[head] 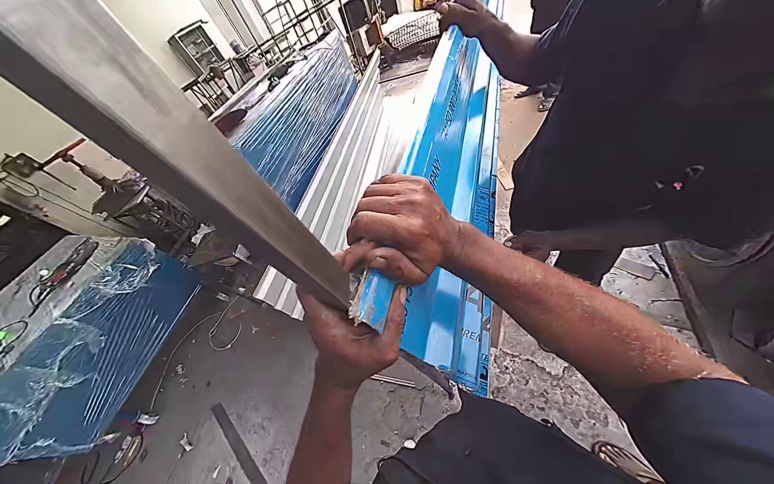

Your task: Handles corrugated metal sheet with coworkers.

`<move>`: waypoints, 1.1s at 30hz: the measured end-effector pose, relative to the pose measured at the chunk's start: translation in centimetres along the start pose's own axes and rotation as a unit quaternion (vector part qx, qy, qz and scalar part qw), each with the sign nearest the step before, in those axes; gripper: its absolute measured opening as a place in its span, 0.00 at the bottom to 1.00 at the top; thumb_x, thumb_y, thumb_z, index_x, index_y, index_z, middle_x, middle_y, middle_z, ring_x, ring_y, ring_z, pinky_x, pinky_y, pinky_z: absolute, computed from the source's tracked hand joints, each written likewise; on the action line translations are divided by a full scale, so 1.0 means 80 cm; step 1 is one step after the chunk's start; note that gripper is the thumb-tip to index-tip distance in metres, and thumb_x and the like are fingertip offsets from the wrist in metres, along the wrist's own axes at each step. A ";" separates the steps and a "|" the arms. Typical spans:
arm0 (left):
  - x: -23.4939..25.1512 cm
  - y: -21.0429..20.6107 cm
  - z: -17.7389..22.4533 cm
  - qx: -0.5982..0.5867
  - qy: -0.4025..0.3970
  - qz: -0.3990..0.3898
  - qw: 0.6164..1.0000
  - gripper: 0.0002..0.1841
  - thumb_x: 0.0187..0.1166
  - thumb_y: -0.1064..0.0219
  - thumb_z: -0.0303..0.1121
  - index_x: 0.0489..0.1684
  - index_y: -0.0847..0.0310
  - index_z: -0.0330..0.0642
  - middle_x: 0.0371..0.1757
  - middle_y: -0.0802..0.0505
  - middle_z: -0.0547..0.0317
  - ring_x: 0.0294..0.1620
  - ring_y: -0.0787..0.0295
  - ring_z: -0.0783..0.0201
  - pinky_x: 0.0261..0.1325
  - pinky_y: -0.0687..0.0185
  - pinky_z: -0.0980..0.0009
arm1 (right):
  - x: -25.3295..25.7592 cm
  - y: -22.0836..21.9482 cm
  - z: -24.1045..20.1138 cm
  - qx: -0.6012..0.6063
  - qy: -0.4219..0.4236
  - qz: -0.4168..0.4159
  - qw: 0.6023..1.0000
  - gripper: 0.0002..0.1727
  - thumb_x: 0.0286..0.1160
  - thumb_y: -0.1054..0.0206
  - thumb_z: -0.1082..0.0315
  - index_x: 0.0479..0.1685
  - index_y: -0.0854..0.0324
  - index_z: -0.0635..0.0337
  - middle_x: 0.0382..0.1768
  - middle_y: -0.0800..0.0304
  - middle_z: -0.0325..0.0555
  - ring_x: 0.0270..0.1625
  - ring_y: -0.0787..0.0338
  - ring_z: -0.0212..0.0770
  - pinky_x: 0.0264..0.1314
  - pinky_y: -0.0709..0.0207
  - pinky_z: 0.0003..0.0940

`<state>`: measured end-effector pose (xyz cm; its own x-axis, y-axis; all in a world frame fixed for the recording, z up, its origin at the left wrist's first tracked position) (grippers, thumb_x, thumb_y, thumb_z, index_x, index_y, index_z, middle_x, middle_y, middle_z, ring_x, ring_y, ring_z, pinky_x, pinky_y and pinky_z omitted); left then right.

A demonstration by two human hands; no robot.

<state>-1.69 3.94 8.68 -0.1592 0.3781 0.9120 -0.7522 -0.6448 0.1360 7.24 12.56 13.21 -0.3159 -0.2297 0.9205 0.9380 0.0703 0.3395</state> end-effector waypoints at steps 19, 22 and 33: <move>-0.110 -0.011 -0.041 -0.039 0.153 -0.046 0.986 0.76 0.41 0.08 0.61 0.94 0.63 0.45 0.83 0.29 0.43 0.78 0.23 0.55 0.78 0.21 0.54 | -0.008 -0.003 0.008 -0.006 0.018 -0.020 1.000 0.38 0.90 0.66 0.43 0.32 0.17 0.62 0.26 0.10 0.54 0.33 0.10 0.50 0.36 0.26 0.47; -0.188 -0.032 -0.076 0.015 0.251 -0.032 0.967 0.70 0.50 0.13 0.63 0.83 0.52 0.17 0.66 0.14 0.34 0.67 0.12 0.58 0.71 0.12 0.59 | -0.009 -0.002 0.008 -0.016 0.017 -0.020 1.000 0.37 0.90 0.66 0.44 0.32 0.17 0.61 0.27 0.10 0.54 0.33 0.11 0.50 0.35 0.27 0.47; -0.164 -0.033 -0.082 0.083 0.163 -0.145 0.972 0.24 0.81 0.32 0.41 0.56 0.22 0.23 0.34 0.05 0.50 0.36 0.03 0.66 0.41 0.06 0.66 | -0.011 -0.003 0.005 -0.021 0.030 -0.021 0.999 0.38 0.92 0.68 0.43 0.33 0.18 0.61 0.25 0.13 0.54 0.31 0.13 0.49 0.35 0.28 0.45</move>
<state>-1.85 5.03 -6.18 -0.1706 0.7329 0.6587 -0.6858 -0.5683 0.4547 7.26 13.11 12.43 -0.3482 -0.2887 0.8919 0.9292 0.0191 0.3690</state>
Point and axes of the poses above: each hand's wrist, its own x-axis towards the middle knuckle, its own y-axis out of the back of the hand, z = x × y, the point moved 10 cm from there along x, towards the middle knuckle
